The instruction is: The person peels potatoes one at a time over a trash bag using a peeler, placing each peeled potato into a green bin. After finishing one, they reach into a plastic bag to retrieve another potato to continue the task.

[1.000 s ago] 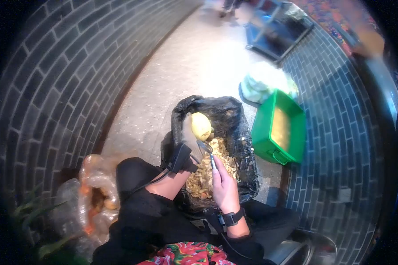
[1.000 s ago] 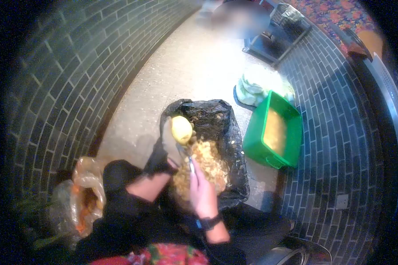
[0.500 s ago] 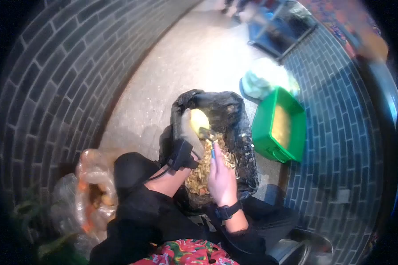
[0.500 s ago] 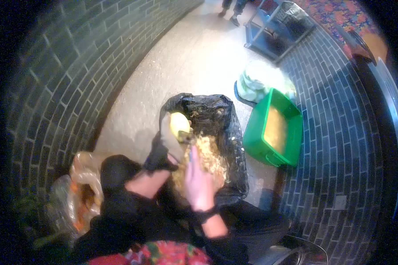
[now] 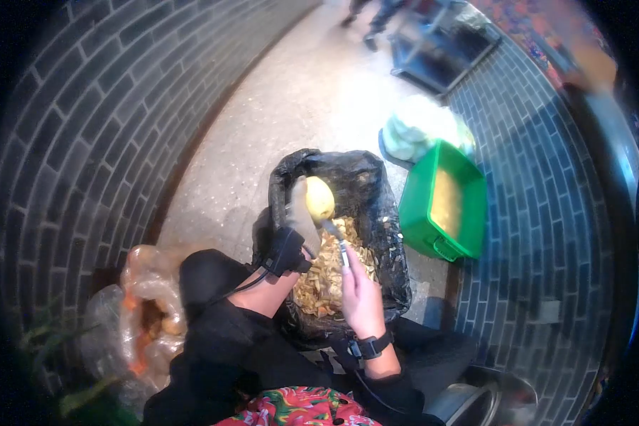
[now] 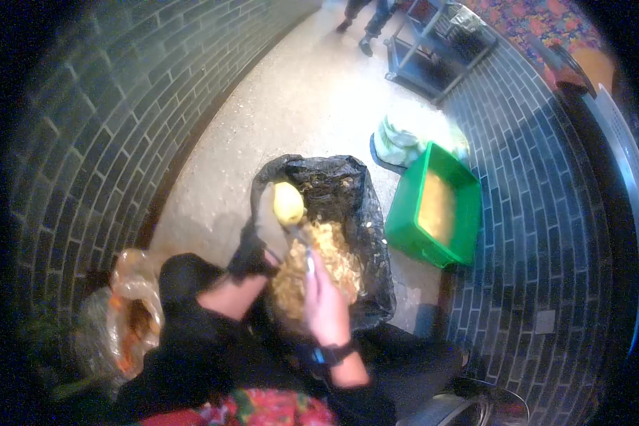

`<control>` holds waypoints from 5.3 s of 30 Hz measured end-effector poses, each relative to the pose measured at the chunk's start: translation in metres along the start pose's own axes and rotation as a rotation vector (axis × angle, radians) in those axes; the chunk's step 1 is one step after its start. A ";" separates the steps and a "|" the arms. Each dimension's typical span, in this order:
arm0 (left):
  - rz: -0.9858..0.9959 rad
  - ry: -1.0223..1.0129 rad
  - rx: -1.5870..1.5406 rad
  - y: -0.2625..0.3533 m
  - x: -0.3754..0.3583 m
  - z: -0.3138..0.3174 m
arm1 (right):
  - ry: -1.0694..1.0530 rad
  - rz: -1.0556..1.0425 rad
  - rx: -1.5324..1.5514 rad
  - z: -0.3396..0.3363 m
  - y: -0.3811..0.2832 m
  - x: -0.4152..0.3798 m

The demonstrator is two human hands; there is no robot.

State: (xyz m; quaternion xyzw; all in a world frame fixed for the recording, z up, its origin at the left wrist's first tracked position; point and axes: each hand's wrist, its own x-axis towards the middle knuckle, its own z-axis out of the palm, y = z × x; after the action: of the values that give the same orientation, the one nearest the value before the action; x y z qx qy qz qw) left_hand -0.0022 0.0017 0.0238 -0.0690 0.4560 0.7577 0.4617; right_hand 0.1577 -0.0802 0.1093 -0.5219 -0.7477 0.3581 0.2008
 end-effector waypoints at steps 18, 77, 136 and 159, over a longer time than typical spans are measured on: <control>0.006 -0.027 -0.012 -0.001 -0.021 -0.008 | -0.093 -0.028 -0.210 0.016 -0.013 0.007; -0.011 -0.076 -0.137 0.006 -0.014 -0.019 | -0.097 -0.118 -0.207 0.030 -0.018 0.006; 0.252 -0.046 0.070 0.039 -0.057 0.011 | 0.030 -0.052 -0.231 0.007 -0.018 0.023; 0.254 -0.517 0.524 0.007 -0.015 0.005 | 0.061 -0.084 0.681 -0.036 0.054 0.012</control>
State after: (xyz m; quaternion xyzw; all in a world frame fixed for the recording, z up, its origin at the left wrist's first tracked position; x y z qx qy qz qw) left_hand 0.0028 -0.0047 0.0387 0.3012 0.5078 0.6591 0.4659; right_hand 0.2120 -0.0464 0.0918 -0.4040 -0.5998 0.5629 0.4002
